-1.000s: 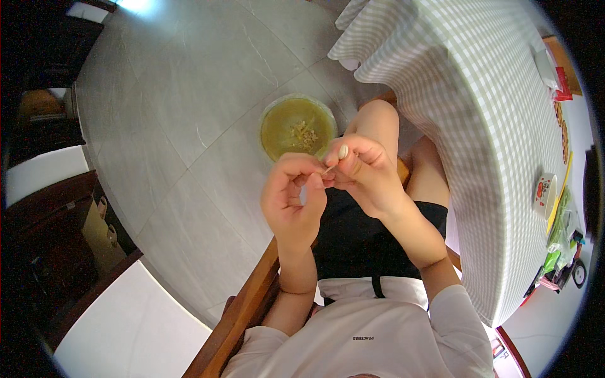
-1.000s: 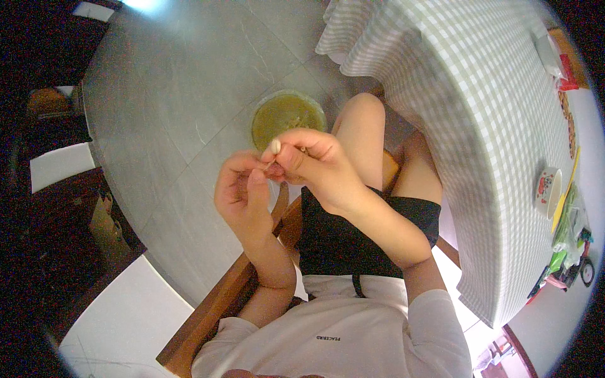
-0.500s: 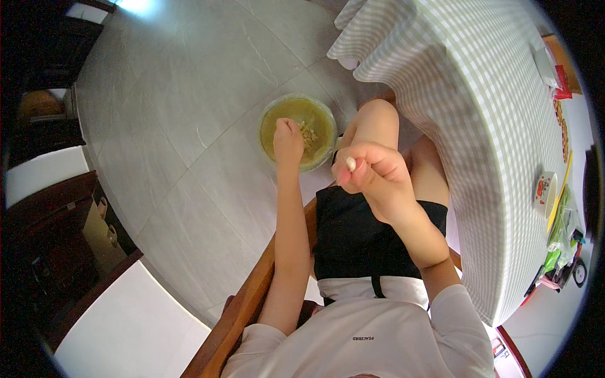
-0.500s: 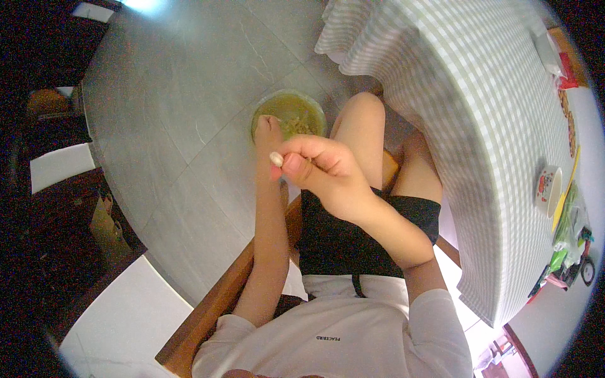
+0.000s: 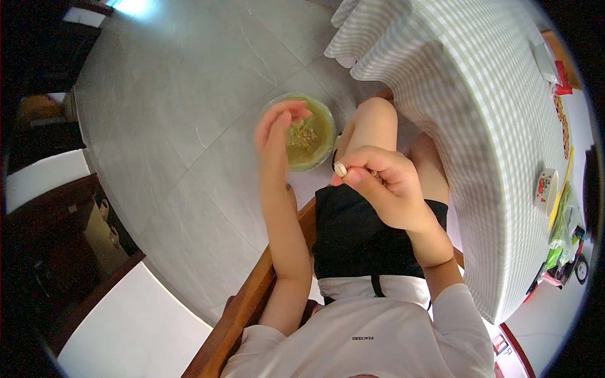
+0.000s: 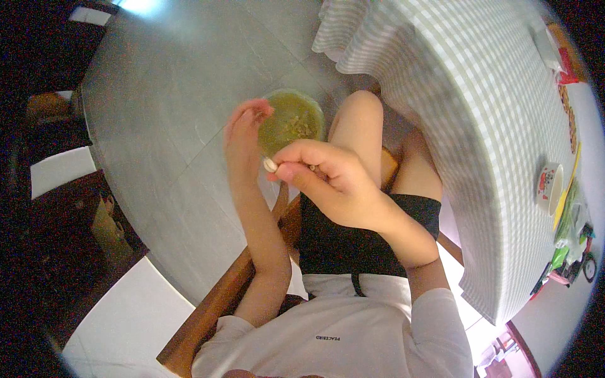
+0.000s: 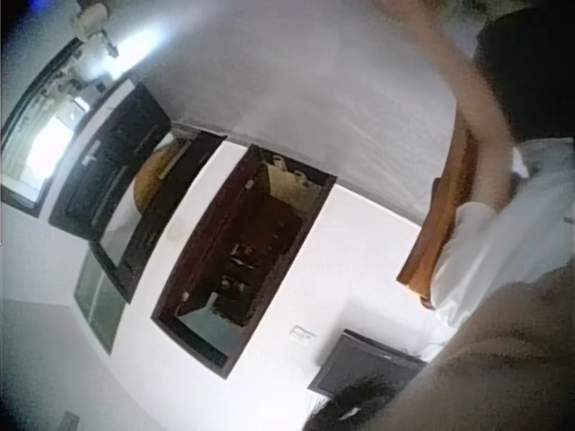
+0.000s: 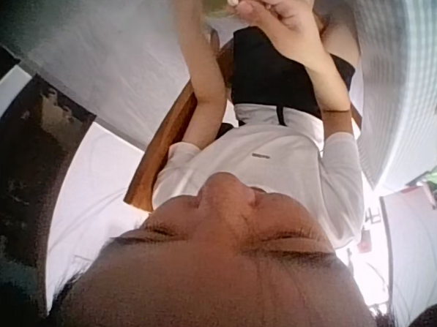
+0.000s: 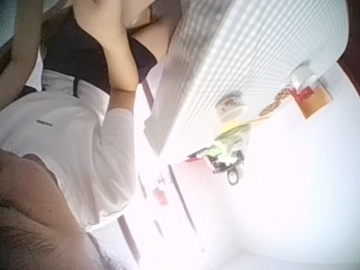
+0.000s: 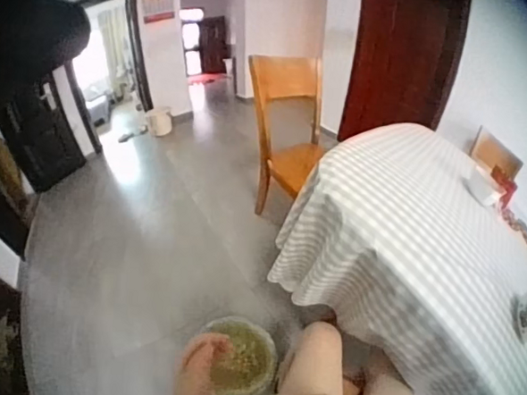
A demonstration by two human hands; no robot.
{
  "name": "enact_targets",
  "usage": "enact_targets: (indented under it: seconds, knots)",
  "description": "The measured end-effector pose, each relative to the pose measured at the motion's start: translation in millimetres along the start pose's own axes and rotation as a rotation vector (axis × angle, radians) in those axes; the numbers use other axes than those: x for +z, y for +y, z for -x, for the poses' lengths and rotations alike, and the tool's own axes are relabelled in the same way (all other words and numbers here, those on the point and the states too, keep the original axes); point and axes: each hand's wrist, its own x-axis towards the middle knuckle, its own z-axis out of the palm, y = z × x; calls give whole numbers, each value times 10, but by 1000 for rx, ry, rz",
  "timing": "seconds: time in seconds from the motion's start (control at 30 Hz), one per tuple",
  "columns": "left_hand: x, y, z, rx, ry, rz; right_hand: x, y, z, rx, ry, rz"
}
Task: The person peels garlic cloves by hand, discarding the skins into a trash can and placing the peeled cloves into a bowl on the table.
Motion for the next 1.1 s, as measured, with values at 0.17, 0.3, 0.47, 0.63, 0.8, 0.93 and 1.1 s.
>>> enact_targets:
  seconds: [0.17,0.3,0.47,0.63,0.8,0.93,1.1]
  knots:
    - [135,457,368,428,-378,190,10,1,0,78,-41,-38]
    - [113,507,450,386,-366,53,54,32,16,89,-16,-182]
    - [189,510,566,413,-176,15,75,10,59,132,33,23]
    - [240,446,608,636,-13,-62,160,-35,69,-8,132,232]
    - [214,461,688,680,32,-134,154,-92,39,-206,86,484]
    - [204,427,698,649,7,74,133,-122,21,-147,-22,350]
    - [303,424,707,594,14,160,179,-113,1,-215,50,390]
